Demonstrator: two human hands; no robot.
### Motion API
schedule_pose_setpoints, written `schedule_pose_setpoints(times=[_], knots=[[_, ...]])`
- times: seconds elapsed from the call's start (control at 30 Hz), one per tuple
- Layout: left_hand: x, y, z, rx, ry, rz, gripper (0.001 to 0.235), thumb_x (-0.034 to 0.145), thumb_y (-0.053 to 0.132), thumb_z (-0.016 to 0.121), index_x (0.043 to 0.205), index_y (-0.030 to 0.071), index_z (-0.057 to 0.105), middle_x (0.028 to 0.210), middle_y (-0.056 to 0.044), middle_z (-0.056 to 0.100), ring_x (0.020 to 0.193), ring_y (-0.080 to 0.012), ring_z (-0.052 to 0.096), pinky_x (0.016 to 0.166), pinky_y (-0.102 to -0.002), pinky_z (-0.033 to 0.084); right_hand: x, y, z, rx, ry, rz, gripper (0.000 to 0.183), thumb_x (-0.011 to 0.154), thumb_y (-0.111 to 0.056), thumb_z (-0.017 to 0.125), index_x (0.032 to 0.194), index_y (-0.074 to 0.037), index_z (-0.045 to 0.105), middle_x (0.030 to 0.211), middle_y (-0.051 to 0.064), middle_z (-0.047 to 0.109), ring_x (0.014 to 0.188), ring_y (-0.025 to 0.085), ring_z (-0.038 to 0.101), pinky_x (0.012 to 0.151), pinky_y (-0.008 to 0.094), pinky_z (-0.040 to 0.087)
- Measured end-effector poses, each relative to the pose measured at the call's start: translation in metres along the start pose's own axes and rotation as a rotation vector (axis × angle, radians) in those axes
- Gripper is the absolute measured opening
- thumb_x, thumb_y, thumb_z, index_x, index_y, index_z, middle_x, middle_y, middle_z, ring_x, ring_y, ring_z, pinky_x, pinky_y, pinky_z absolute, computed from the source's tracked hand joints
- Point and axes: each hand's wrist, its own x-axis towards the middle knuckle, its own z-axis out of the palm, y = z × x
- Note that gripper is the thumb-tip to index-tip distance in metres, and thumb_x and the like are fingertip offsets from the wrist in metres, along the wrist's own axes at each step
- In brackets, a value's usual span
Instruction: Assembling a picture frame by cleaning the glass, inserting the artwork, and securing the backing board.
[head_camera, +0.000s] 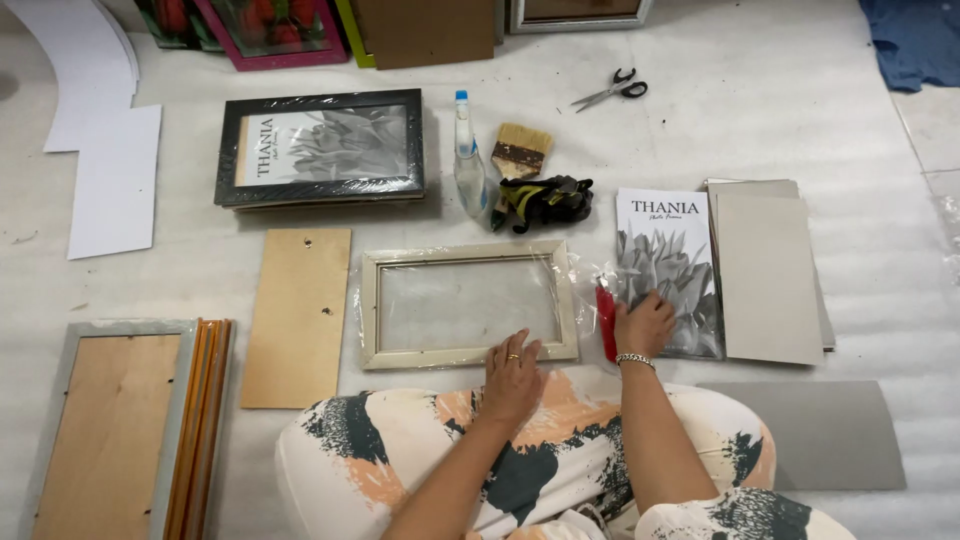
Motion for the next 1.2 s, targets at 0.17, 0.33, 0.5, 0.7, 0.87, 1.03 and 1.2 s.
schedule_pose_setpoints(times=[0.17,0.33,0.5,0.7,0.87,1.03,1.2], knots=[[-0.003,0.003,0.004,0.019,-0.010,-0.011,0.057,0.076,0.024,0.074,0.130,0.013,0.058,0.139,-0.013,0.053,0.125,-0.0305,0.054,0.101,-0.048,0.041,0.001,0.003,0.013,-0.087,-0.022,-0.054,0.053,0.083,-0.040,0.081,0.123,-0.010,0.063,0.115,0.015,0.060,0.106,0.038,0.063,0.083,0.053,0.056],[-0.004,0.001,0.008,-0.016,0.011,-0.009,0.054,0.079,0.024,0.070,0.130,0.012,0.058,0.138,-0.013,0.053,0.124,-0.0310,0.054,0.100,-0.048,0.041,0.001,0.001,0.015,-0.137,0.063,-0.178,0.015,0.099,-0.018,0.056,0.103,-0.005,0.062,0.093,0.016,0.063,0.087,0.038,0.070,0.066,0.052,0.059],[-0.009,0.002,0.016,-0.014,0.055,0.013,0.057,0.077,0.024,0.071,0.131,0.012,0.057,0.137,-0.014,0.054,0.123,-0.0319,0.055,0.098,-0.049,0.042,-0.001,-0.003,-0.012,0.003,0.027,-0.168,0.021,0.100,-0.011,0.042,0.117,-0.003,0.051,0.095,0.021,0.067,0.084,0.045,0.073,0.070,0.060,0.059],[-0.016,0.003,0.012,-0.032,0.051,-0.008,0.052,0.080,0.026,0.073,0.128,0.011,0.059,0.136,-0.013,0.055,0.120,-0.0319,0.056,0.098,-0.050,0.044,0.042,0.015,-0.014,0.078,-0.002,-0.159,0.027,0.096,-0.012,0.050,0.122,-0.013,0.057,0.100,0.014,0.067,0.090,0.047,0.072,0.069,0.061,0.058],[-0.019,0.004,-0.006,-0.030,0.054,-0.009,0.051,0.081,0.020,0.072,0.129,0.010,0.057,0.135,-0.014,0.054,0.119,-0.0331,0.056,0.097,-0.050,0.045,0.080,0.035,-0.090,0.061,0.255,-0.129,0.032,0.092,-0.001,0.051,0.120,-0.013,0.062,0.102,0.012,0.065,0.091,0.042,0.071,0.071,0.055,0.060],[-0.020,0.004,-0.022,-0.160,-0.078,-0.103,0.053,0.084,0.012,0.067,0.135,0.010,0.052,0.140,-0.014,0.049,0.124,-0.0357,0.050,0.103,-0.053,0.041,0.050,0.013,-0.150,0.181,0.055,-0.327,0.035,0.091,-0.002,0.057,0.122,-0.013,0.070,0.099,0.010,0.065,0.093,0.040,0.070,0.077,0.055,0.058],[-0.012,-0.029,-0.022,-0.540,0.119,-0.423,0.039,0.088,0.011,0.069,0.126,0.008,0.061,0.118,-0.022,0.062,0.105,-0.0454,0.064,0.088,-0.054,0.052,-0.040,-0.064,-0.203,0.556,-0.024,-0.826,0.036,0.092,0.006,0.057,0.124,-0.005,0.067,0.104,0.019,0.068,0.100,0.040,0.067,0.091,0.049,0.053]])
